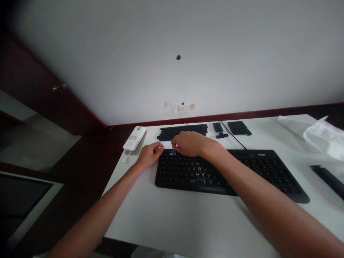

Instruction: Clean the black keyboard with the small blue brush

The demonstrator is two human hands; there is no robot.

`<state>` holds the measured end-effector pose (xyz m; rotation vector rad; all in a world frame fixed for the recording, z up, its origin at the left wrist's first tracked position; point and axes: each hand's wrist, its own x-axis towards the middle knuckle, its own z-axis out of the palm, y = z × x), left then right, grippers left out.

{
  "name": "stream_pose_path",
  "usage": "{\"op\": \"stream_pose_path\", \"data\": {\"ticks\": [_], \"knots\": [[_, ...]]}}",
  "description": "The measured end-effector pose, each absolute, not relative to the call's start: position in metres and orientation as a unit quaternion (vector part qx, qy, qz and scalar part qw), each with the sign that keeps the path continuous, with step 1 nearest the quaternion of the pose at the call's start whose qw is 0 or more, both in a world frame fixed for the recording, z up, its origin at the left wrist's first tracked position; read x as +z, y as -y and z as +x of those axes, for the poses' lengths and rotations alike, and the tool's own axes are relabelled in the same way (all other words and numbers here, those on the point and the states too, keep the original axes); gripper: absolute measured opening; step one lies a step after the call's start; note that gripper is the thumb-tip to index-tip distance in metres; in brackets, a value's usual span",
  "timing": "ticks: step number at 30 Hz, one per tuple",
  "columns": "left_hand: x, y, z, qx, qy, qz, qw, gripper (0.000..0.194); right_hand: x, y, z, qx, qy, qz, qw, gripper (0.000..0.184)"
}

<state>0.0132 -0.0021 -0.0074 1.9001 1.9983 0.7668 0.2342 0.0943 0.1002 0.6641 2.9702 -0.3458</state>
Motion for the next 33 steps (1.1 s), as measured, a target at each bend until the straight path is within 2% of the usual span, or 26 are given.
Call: {"op": "stream_pose_path", "data": {"ticks": [29, 33], "knots": [[-0.0063, 0.002, 0.013, 0.261, -0.688, 0.662, 0.14, 0.029, 0.1012, -0.0959, 0.2362, -0.111, -0.969, 0.218, 0.033, 0.029], [-0.0053, 0.0018, 0.0135, 0.254, -0.69, 0.663, 0.142, 0.029, 0.0978, -0.0966, 0.2354, -0.108, -0.965, 0.232, 0.057, 0.028]]}}
